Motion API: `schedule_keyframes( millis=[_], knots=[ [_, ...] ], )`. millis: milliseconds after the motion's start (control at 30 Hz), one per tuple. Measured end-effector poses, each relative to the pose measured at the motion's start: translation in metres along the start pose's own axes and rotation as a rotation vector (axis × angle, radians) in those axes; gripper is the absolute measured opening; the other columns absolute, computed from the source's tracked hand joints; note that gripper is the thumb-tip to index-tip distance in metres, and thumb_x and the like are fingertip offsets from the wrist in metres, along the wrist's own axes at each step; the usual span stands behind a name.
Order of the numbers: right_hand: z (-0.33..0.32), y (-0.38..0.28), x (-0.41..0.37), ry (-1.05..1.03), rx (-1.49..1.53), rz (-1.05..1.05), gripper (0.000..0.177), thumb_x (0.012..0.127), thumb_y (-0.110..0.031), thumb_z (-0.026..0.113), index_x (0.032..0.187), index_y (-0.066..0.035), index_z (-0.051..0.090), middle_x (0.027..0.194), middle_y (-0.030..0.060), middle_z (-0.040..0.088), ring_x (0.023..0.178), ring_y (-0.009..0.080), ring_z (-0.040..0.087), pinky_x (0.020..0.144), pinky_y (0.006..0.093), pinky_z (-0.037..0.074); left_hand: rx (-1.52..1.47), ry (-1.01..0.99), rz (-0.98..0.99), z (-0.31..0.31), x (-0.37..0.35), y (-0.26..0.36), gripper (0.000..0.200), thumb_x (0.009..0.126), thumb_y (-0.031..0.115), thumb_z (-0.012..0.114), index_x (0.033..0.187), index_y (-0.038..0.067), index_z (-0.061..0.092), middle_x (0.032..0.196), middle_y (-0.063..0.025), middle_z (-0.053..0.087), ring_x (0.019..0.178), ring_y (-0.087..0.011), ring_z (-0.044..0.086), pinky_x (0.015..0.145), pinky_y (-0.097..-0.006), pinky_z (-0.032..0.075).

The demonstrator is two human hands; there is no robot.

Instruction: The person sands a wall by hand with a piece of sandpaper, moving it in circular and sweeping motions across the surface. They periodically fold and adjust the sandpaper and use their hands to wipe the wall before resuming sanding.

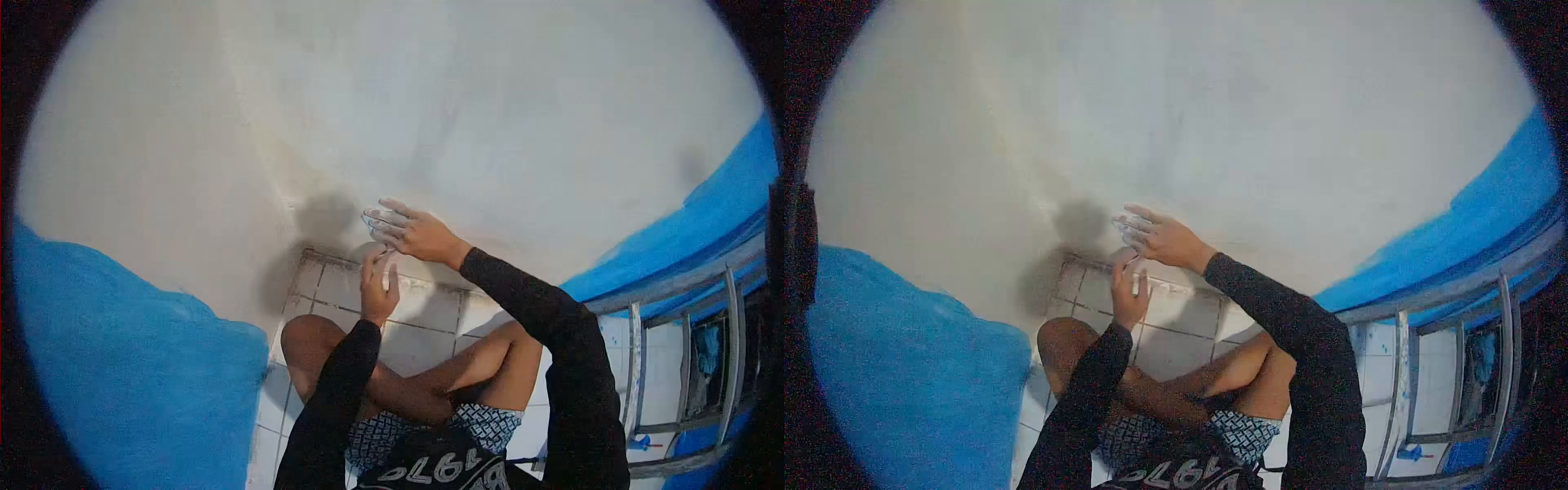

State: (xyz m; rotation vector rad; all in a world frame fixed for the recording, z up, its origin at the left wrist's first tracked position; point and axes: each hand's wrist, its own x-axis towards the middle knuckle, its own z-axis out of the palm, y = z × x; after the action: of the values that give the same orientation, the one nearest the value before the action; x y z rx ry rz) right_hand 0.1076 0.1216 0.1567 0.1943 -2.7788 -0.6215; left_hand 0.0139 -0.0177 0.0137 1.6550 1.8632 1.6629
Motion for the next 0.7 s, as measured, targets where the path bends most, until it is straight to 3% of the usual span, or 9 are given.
schedule_keyframes(
  millis=[33, 100, 167, 200, 267, 300, 500, 567, 700],
  knots=[
    [-0.005, 0.001, 0.004, 0.029, 0.001, 0.047, 0.045, 0.087, -0.021, 0.058, 0.128, -0.004, 0.059, 0.151, 0.0119, 0.043, 0.143, 0.0251, 0.036, 0.122, 0.0436, 0.025, 0.002, 0.010, -0.002, -0.003, 0.005, 0.000, 0.043, 0.093, 0.013, 0.059, 0.132, -0.003, 0.052, 0.139, -0.0257, 0.045, 0.131, -0.0461, 0.041, 0.108, -0.0525, 0.033],
    [-0.017, 0.000, 0.008, 0.053, 0.011, 0.106, 0.044, 0.088, -0.022, 0.058, 0.128, -0.004, 0.060, 0.151, 0.0116, 0.042, 0.143, 0.0243, 0.034, 0.122, 0.0429, 0.025, 0.125, 0.233, 0.062, -0.008, 0.010, -0.002, 0.042, 0.090, 0.007, 0.059, 0.131, 0.000, 0.053, 0.124, -0.0230, 0.054, 0.122, -0.0433, 0.049, 0.103, -0.0504, 0.039],
    [-0.031, 0.007, 0.009, 0.155, -0.012, 0.190, 0.044, 0.087, -0.021, 0.058, 0.127, -0.004, 0.060, 0.150, 0.0113, 0.044, 0.144, 0.0230, 0.034, 0.122, 0.0431, 0.025, 0.203, 0.260, 0.123, -0.009, 0.012, -0.003, 0.043, 0.089, 0.005, 0.060, 0.131, 0.001, 0.052, 0.130, -0.0225, 0.051, 0.124, -0.0416, 0.048, 0.103, -0.0493, 0.041],
    [-0.020, 0.004, 0.004, 0.153, -0.012, 0.189, 0.044, 0.087, -0.021, 0.058, 0.127, -0.004, 0.060, 0.150, 0.0113, 0.044, 0.144, 0.0230, 0.034, 0.122, 0.0431, 0.025, 0.143, 0.285, 0.039, -0.011, 0.017, 0.006, 0.044, 0.089, 0.004, 0.061, 0.132, 0.001, 0.051, 0.133, -0.0218, 0.049, 0.125, -0.0408, 0.047, 0.103, -0.0480, 0.042],
    [0.014, -0.009, -0.008, -0.097, -0.037, 0.034, 0.046, 0.086, -0.022, 0.058, 0.128, -0.003, 0.059, 0.149, 0.0101, 0.045, 0.143, 0.0219, 0.035, 0.122, 0.0445, 0.025, -0.075, 0.307, -0.126, -0.008, 0.019, 0.012, 0.051, 0.088, 0.003, 0.062, 0.137, 0.002, 0.046, 0.141, -0.0199, 0.043, 0.128, -0.0374, 0.045, 0.102, -0.0432, 0.044],
    [0.010, -0.008, -0.006, -0.094, -0.037, 0.040, 0.046, 0.086, -0.022, 0.058, 0.128, -0.003, 0.059, 0.149, 0.0101, 0.045, 0.143, 0.0219, 0.035, 0.122, 0.0445, 0.025, -0.073, 0.302, -0.122, -0.006, 0.018, 0.007, 0.051, 0.088, 0.003, 0.062, 0.137, 0.002, 0.046, 0.141, -0.0199, 0.043, 0.128, -0.0374, 0.045, 0.102, -0.0432, 0.044],
    [-0.024, 0.004, 0.004, 0.101, -0.100, 0.158, 0.047, 0.086, -0.023, 0.059, 0.129, -0.004, 0.058, 0.150, 0.0098, 0.044, 0.142, 0.0230, 0.037, 0.122, 0.0449, 0.025, 0.121, 0.301, -0.093, 0.004, 0.011, -0.015, 0.056, 0.090, 0.006, 0.061, 0.142, 0.002, 0.040, 0.141, -0.0194, 0.041, 0.124, -0.0322, 0.048, 0.097, -0.0408, 0.047],
    [0.007, -0.005, -0.006, 0.048, -0.035, 0.128, 0.047, 0.086, -0.024, 0.059, 0.127, -0.002, 0.058, 0.150, 0.0120, 0.045, 0.141, 0.0233, 0.039, 0.121, 0.0451, 0.026, -0.241, 0.346, -0.243, 0.004, 0.015, -0.009, 0.057, 0.090, 0.008, 0.062, 0.142, 0.001, 0.039, 0.138, -0.0185, 0.043, 0.120, -0.0299, 0.050, 0.095, -0.0398, 0.047],
    [0.019, -0.009, -0.010, -0.010, 0.000, 0.006, 0.045, 0.086, -0.019, 0.056, 0.125, 0.002, 0.060, 0.139, 0.0135, 0.055, 0.138, 0.0261, 0.043, 0.122, 0.0417, 0.025, -0.245, 0.321, -0.252, 0.003, 0.015, -0.012, 0.057, 0.091, 0.010, 0.061, 0.143, 0.002, 0.038, 0.136, -0.0175, 0.045, 0.117, -0.0283, 0.051, 0.095, -0.0386, 0.046]
  ],
)
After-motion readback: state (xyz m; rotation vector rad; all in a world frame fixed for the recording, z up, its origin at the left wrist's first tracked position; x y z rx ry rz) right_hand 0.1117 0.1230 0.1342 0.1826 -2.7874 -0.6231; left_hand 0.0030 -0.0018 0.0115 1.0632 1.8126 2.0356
